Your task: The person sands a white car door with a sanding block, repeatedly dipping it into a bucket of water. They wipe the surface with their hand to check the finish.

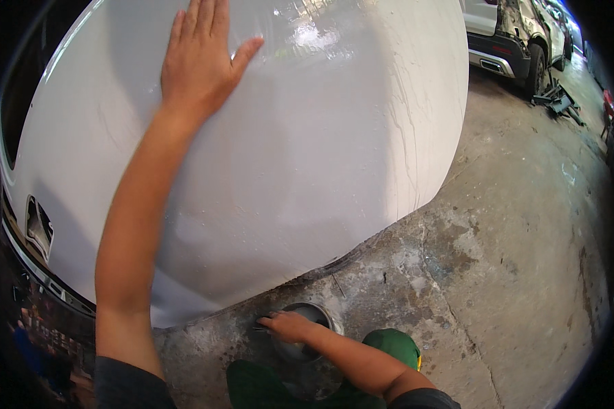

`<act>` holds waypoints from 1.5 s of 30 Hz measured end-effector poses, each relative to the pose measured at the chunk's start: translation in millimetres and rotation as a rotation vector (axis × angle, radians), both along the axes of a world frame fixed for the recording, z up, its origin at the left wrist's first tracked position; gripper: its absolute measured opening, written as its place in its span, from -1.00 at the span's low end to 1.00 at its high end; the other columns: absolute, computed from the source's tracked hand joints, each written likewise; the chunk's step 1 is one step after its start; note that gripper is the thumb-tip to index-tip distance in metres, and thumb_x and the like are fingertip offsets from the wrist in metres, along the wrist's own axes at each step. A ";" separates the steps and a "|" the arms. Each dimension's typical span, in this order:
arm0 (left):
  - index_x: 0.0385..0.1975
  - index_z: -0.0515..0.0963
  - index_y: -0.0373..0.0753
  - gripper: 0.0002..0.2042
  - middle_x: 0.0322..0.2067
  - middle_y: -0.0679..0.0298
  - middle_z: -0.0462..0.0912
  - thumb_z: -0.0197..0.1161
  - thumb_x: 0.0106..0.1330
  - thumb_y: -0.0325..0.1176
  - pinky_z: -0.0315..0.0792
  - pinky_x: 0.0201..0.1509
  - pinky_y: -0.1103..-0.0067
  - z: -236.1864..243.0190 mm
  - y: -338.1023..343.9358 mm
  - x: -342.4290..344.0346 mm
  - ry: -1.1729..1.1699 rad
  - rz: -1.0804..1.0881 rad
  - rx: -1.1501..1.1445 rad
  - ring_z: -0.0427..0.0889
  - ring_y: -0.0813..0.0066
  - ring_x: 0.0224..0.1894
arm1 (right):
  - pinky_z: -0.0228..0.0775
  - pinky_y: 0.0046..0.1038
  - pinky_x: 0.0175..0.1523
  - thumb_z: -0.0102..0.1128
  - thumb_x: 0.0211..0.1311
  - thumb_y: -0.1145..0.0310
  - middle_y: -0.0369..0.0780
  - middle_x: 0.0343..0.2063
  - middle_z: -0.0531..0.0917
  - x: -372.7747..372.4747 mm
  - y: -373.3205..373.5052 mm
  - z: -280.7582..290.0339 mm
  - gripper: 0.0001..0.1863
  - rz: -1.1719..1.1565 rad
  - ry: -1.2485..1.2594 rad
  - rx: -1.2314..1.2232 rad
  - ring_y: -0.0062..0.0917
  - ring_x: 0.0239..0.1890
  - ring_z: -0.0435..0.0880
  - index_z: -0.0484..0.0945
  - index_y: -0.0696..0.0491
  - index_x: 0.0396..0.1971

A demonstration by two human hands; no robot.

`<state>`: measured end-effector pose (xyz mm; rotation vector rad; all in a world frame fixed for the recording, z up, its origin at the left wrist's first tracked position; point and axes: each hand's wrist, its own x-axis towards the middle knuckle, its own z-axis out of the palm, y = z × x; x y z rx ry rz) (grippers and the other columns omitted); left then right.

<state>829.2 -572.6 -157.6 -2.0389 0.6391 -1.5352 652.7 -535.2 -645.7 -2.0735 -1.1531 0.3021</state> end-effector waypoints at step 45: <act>0.59 0.02 -0.31 -0.09 0.61 0.01 -0.05 0.19 0.42 0.14 -0.21 0.68 0.14 -258.5 101.3 -77.6 0.455 -0.005 -0.010 -0.17 0.06 0.67 | 0.57 -0.06 0.14 0.11 0.33 0.34 0.06 -0.01 0.74 27.0 14.8 -54.3 -0.61 -0.003 0.223 -0.401 -0.05 0.07 0.73 0.65 0.08 0.11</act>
